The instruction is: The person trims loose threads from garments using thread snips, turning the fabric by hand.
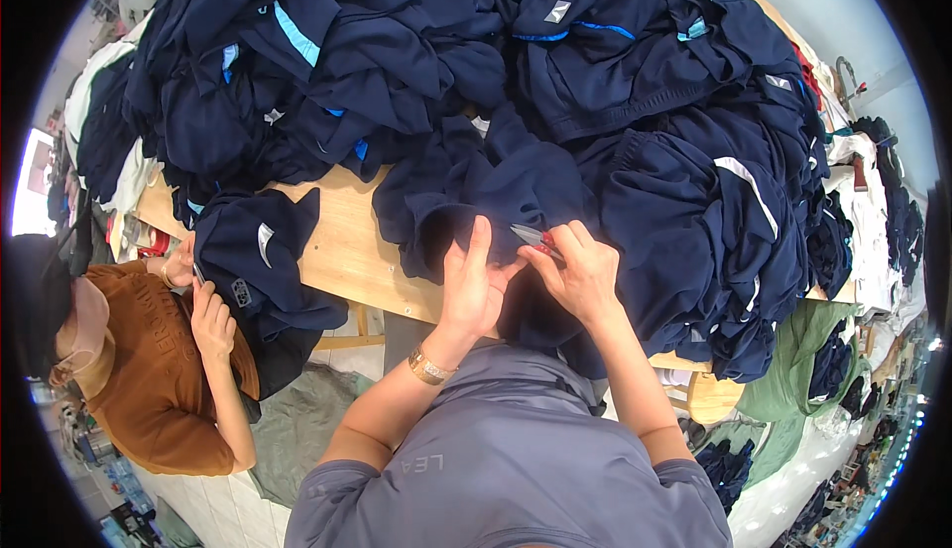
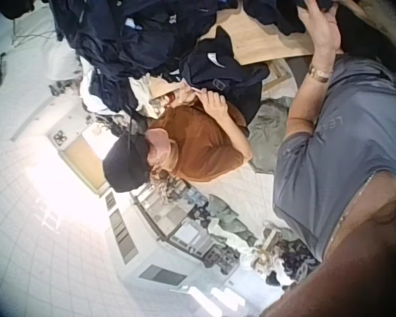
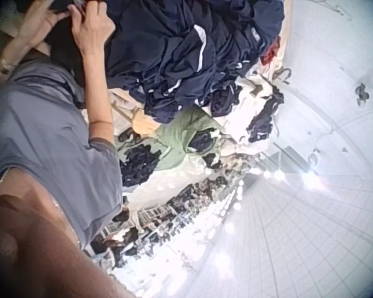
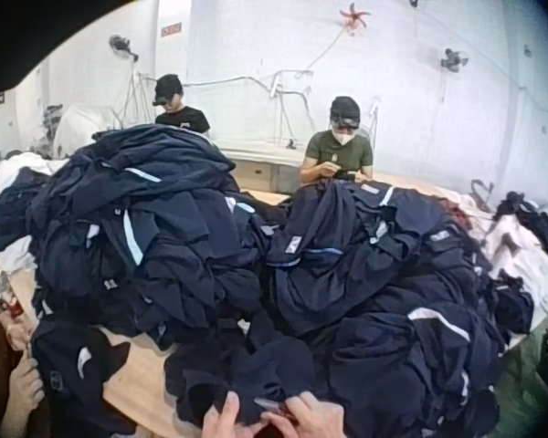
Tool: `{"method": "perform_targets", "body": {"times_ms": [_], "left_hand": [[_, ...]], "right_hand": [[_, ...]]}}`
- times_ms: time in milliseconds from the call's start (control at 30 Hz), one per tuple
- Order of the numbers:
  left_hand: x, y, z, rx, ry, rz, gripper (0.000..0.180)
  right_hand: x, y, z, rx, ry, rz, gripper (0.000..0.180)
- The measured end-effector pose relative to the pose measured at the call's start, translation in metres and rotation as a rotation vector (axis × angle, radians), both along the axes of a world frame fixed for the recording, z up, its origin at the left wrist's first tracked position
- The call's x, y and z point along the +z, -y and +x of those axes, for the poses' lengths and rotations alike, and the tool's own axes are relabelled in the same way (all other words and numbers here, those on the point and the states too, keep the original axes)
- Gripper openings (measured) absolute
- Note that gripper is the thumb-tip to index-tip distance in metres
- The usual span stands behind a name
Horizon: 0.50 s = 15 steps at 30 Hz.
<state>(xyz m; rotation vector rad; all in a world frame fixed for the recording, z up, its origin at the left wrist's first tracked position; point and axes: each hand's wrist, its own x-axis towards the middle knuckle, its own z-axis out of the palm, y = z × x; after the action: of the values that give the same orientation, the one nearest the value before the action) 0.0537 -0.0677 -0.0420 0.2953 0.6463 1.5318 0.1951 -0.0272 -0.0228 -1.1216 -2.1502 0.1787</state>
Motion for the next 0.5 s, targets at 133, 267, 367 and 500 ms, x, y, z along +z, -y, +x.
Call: {"method": "perform_targets", "body": {"times_ms": [133, 267, 367, 500], "left_hand": [[0.001, 0.0, 0.001, 0.006, -0.016, 0.011, 0.031], [0.002, -0.002, -0.002, -0.022, 0.015, 0.003, 0.031], [0.014, -0.004, -0.001, 0.004, 0.062, -0.075, 0.022], [-0.002, -0.002, -0.003, -0.033, 0.018, -0.025, 0.033]], "right_hand": [[-0.002, -0.001, 0.001, -0.002, -0.029, -0.008, 0.033], [-0.006, 0.0, 0.004, 0.0, -0.03, -0.003, 0.033], [-0.011, 0.001, 0.007, 0.011, -0.001, 0.006, 0.034], [-0.008, 0.001, 0.004, 0.034, -0.026, 0.013, 0.034]]}}
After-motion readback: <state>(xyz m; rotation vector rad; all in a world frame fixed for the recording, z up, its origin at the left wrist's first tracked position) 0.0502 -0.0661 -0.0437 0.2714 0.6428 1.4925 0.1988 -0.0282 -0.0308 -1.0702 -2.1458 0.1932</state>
